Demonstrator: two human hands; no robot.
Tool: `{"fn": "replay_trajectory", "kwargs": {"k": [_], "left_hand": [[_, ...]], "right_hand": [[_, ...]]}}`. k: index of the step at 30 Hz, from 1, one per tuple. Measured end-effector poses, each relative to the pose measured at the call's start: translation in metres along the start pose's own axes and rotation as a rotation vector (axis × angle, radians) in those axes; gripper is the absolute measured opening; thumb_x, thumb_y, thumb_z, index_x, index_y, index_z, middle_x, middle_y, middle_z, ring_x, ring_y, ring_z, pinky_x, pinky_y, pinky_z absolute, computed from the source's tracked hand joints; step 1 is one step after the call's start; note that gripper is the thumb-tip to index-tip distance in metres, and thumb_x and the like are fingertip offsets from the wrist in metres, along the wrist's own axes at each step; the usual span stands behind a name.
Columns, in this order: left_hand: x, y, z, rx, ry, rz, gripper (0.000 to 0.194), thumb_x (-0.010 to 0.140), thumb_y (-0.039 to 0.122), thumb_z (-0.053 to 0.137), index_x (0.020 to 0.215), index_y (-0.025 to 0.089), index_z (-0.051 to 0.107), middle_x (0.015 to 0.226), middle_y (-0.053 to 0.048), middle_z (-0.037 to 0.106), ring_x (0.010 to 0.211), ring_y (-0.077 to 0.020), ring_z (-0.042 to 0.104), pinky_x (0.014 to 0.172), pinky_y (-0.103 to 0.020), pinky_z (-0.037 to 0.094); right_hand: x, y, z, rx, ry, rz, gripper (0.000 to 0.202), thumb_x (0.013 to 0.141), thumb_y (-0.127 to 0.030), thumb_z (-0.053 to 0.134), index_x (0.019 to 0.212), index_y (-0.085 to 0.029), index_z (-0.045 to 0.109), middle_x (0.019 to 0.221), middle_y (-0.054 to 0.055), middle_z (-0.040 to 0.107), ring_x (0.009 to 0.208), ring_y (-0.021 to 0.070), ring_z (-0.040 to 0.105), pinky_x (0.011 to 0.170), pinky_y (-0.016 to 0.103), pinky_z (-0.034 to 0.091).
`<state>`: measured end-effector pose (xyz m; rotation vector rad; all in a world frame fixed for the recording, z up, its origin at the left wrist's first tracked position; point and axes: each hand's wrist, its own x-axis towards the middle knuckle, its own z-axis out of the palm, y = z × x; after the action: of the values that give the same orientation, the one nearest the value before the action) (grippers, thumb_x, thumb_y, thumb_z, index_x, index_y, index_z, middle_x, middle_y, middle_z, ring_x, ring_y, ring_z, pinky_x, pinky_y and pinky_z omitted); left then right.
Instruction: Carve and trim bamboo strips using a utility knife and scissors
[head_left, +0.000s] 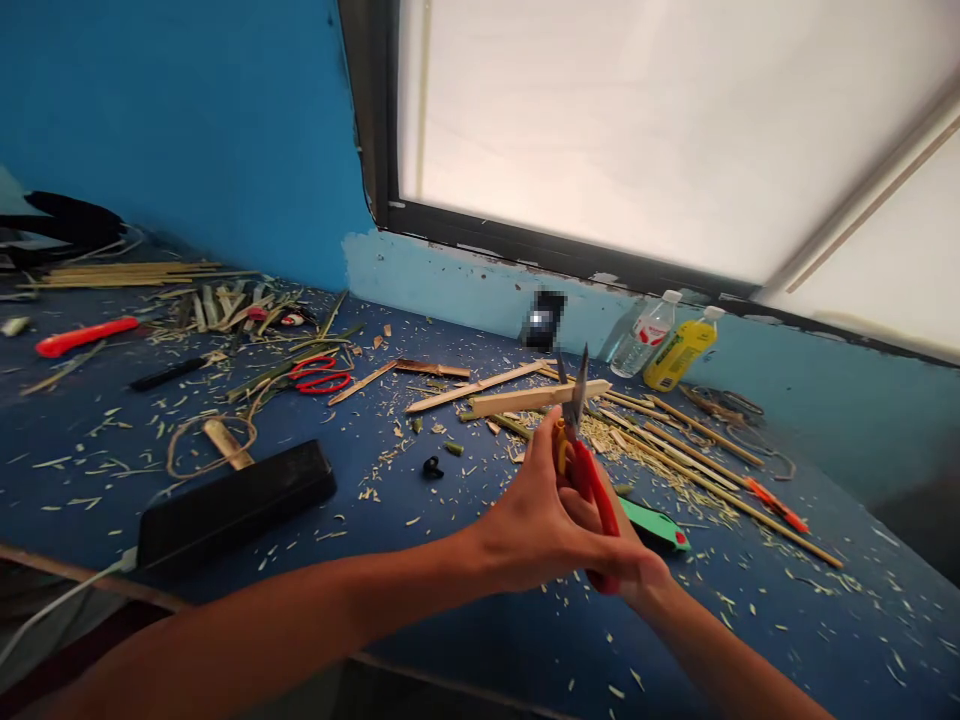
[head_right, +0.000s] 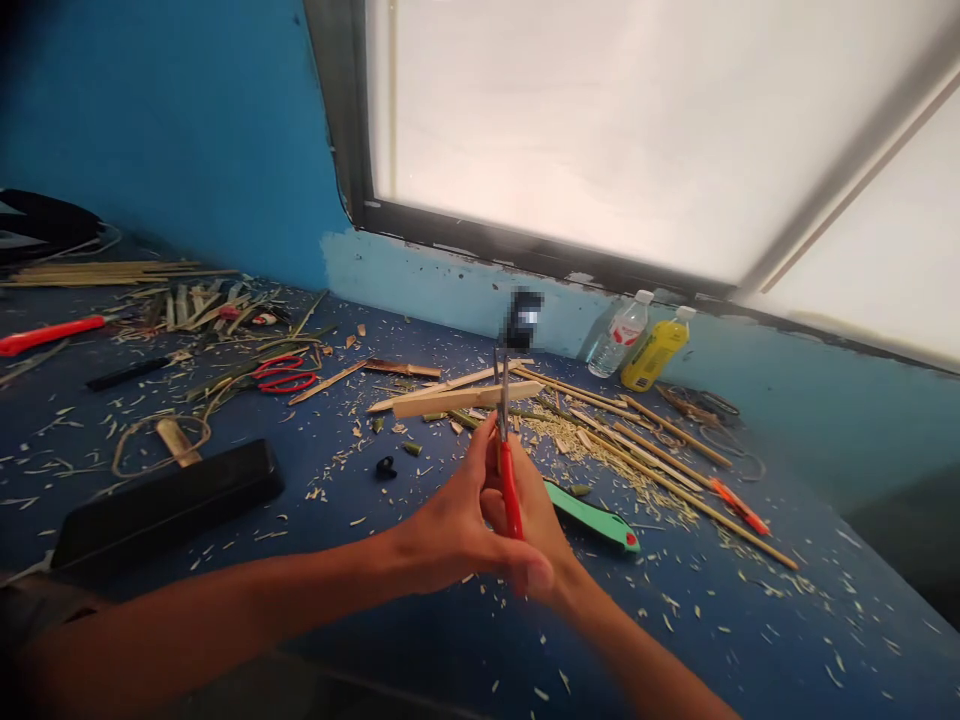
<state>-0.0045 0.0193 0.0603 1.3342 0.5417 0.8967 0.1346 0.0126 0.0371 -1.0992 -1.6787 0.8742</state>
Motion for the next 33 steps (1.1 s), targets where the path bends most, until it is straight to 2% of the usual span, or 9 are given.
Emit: {"fn": "replay_trajectory", "kwargs": {"k": [5,10,13,15,19,23,27,30,33], "left_hand": [[-0.001,-0.005,-0.002,0.045,0.022,0.008,0.107,0.051,0.014,0.091,0.143,0.023,0.037,0.11,-0.005,0.061,0.093,-0.0276,0.067,0.08,-0.046,0.06],[-0.006,-0.01,0.0,0.027,0.001,0.007,0.089,0.058,0.016,0.083,0.132,0.026,0.035,0.087,0.007,0.053,0.053,-0.0079,0.053,0.046,-0.023,0.05],[-0.006,-0.01,-0.001,0.053,-0.029,0.035,0.091,0.059,0.02,0.083,0.135,0.026,0.034,0.091,0.004,0.055,0.056,-0.0101,0.055,0.049,-0.026,0.053],[-0.003,-0.006,-0.007,0.092,-0.05,0.086,0.098,0.05,0.021,0.089,0.135,0.026,0.04,0.108,-0.004,0.058,0.074,-0.0189,0.065,0.07,-0.04,0.061],[0.007,0.006,-0.035,0.365,-0.258,0.192,0.107,0.043,0.025,0.101,0.139,0.023,0.052,0.132,-0.011,0.059,0.124,-0.0384,0.056,0.116,-0.058,0.034],[0.018,0.014,-0.071,0.357,-0.172,0.126,0.033,0.097,0.038,0.068,0.123,0.019,0.065,0.122,-0.01,0.067,0.111,-0.0274,0.065,0.099,-0.049,0.051],[0.013,0.026,-0.083,0.286,-0.221,-0.017,0.048,0.106,0.056,0.041,0.107,0.015,0.065,0.094,-0.005,0.07,0.074,-0.0187,0.069,0.071,-0.038,0.058],[0.0,0.035,-0.075,0.345,-0.329,-0.01,0.041,0.105,0.045,0.037,0.113,0.014,0.063,0.096,-0.008,0.07,0.082,-0.0209,0.069,0.077,-0.038,0.057],[-0.009,0.035,-0.066,0.527,-0.279,0.042,0.029,0.103,0.036,0.047,0.117,0.015,0.061,0.084,-0.001,0.061,0.071,-0.0165,0.057,0.066,-0.029,0.047]], "right_hand": [[-0.001,-0.002,0.012,0.113,-0.021,0.048,0.036,0.083,-0.057,0.06,0.098,-0.027,0.048,0.078,-0.003,0.047,0.063,0.0142,0.044,0.052,0.028,0.044],[-0.001,-0.005,0.019,0.126,-0.038,0.051,0.025,0.086,-0.046,0.058,0.095,-0.026,0.046,0.076,-0.005,0.043,0.063,0.012,0.037,0.052,0.025,0.039],[-0.001,-0.007,0.02,0.106,-0.039,0.041,0.023,0.09,-0.045,0.052,0.098,-0.025,0.043,0.076,-0.006,0.04,0.062,0.0117,0.036,0.05,0.025,0.037],[-0.002,-0.012,0.013,0.067,-0.047,0.014,0.025,0.089,-0.044,0.054,0.102,-0.026,0.043,0.077,-0.006,0.043,0.063,0.0127,0.039,0.052,0.026,0.039],[-0.009,-0.02,-0.018,-0.095,-0.084,-0.047,0.033,0.077,-0.031,0.068,0.099,-0.026,0.044,0.072,-0.008,0.044,0.062,0.0126,0.037,0.054,0.025,0.037],[-0.009,-0.015,-0.049,-0.253,-0.081,-0.04,0.032,0.076,-0.022,0.071,0.093,-0.026,0.044,0.07,-0.009,0.04,0.059,0.0114,0.029,0.05,0.023,0.033],[-0.008,0.001,-0.06,-0.365,-0.06,-0.032,0.028,0.082,-0.028,0.071,0.091,-0.026,0.045,0.071,-0.007,0.043,0.06,0.0123,0.033,0.052,0.024,0.035],[-0.012,0.009,-0.057,-0.489,-0.11,-0.008,0.026,0.087,-0.036,0.067,0.097,-0.027,0.044,0.07,-0.007,0.049,0.058,0.0128,0.04,0.052,0.025,0.039],[-0.017,0.006,-0.049,-0.546,-0.146,-0.006,0.029,0.087,-0.035,0.066,0.102,-0.027,0.042,0.076,-0.005,0.058,0.06,0.0141,0.052,0.055,0.027,0.044]]}}
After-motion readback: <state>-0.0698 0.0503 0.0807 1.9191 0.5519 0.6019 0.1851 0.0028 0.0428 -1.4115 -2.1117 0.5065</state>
